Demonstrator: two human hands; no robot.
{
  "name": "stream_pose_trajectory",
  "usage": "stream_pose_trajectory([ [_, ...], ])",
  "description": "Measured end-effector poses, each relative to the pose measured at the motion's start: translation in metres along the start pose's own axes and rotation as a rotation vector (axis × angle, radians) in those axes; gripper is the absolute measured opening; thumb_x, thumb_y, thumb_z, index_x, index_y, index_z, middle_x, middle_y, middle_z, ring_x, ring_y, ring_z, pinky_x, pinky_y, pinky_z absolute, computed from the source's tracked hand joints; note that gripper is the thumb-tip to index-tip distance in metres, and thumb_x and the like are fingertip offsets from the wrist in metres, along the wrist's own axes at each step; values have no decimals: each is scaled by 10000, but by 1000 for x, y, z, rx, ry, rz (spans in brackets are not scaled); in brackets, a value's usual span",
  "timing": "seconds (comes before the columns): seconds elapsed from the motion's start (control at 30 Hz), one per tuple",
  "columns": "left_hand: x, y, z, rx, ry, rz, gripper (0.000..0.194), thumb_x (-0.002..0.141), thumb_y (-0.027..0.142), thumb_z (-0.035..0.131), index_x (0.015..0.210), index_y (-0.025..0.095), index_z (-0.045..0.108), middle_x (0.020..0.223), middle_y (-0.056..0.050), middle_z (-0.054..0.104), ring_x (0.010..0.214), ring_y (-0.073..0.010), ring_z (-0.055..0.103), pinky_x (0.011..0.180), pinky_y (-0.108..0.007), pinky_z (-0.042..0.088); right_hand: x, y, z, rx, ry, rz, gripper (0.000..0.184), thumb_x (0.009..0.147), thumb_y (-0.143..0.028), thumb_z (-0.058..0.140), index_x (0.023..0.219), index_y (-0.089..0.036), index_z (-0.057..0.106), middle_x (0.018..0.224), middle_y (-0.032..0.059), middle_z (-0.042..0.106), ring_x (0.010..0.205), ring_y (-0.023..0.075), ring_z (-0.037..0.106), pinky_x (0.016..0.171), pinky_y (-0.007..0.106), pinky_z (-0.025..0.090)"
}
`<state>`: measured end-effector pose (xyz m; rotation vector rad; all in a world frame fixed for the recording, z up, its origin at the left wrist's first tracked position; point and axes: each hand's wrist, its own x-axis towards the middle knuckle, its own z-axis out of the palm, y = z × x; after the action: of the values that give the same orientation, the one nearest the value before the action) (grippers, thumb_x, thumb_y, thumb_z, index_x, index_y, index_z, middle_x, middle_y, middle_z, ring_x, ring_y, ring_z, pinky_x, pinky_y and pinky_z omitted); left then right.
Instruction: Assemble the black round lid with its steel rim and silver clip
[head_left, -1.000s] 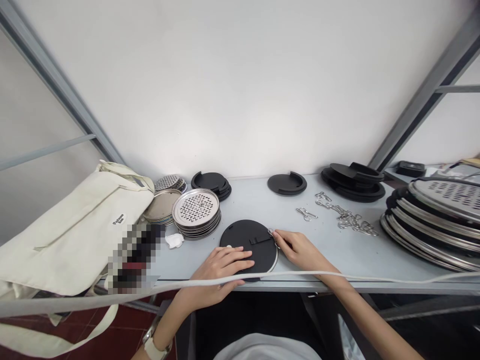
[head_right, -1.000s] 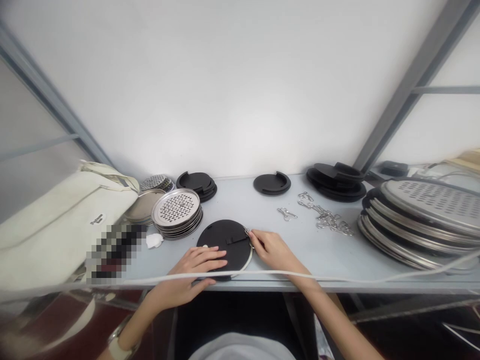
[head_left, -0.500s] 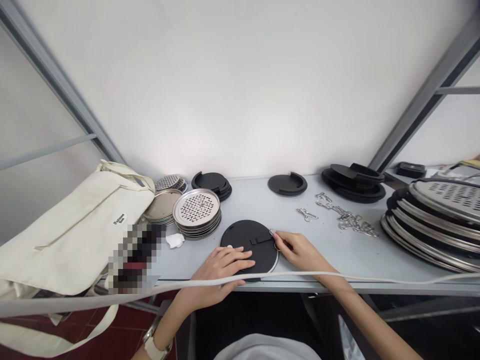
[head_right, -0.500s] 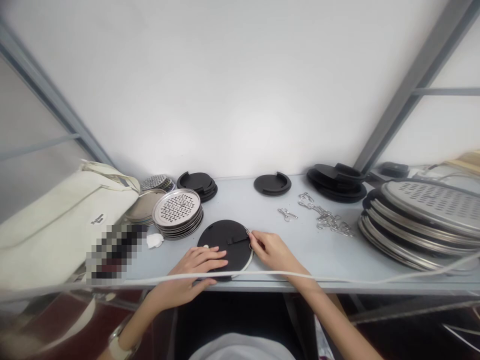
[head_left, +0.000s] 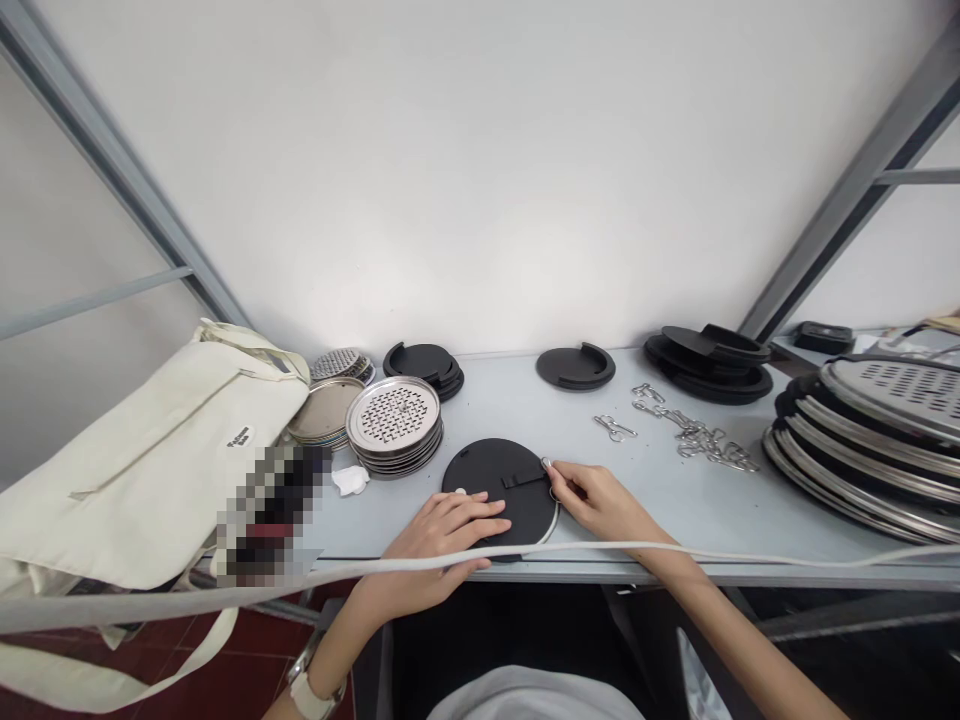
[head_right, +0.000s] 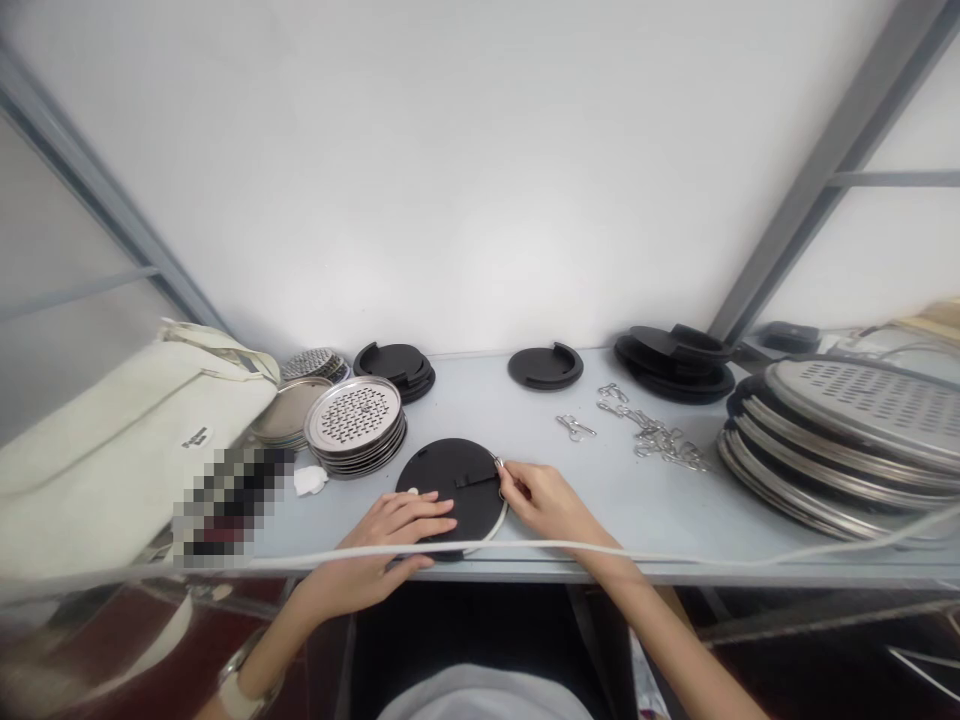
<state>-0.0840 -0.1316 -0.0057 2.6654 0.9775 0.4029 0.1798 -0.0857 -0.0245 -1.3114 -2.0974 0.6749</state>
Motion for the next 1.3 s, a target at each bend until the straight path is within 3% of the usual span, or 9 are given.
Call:
stream_pose_trajectory([
  [0.83,0,2,-3,-5,-18,6,408,945,236,466,1344,311,423,1398,-11,456,1326,-201,356,1104,-430,287,-2,-2,-1,8,-1,36,372,888,-354,375,563,-195,288,538,-55,272,513,78,258,486,228,219],
  [1.13,0,0,0,36,5,19,411,952,234,443,1355,306,414,1399,-15,456,1331,-205,353,1104,-438,297,-5,-2,1,-23,35,-45,327,871,-294,407,569,-200,323,536,-51,345,512,84,323,506,224,276],
  [1.3,1,1,0,46,1,15,418,947,227,457,1355,305,410,1408,-6,445,1338,-192,339,1113,-427,291,-2,-4,0,-11,40,11,340,908,-348,370,605,-201,331,543,-57,335,514,86,304,505,230,255],
])
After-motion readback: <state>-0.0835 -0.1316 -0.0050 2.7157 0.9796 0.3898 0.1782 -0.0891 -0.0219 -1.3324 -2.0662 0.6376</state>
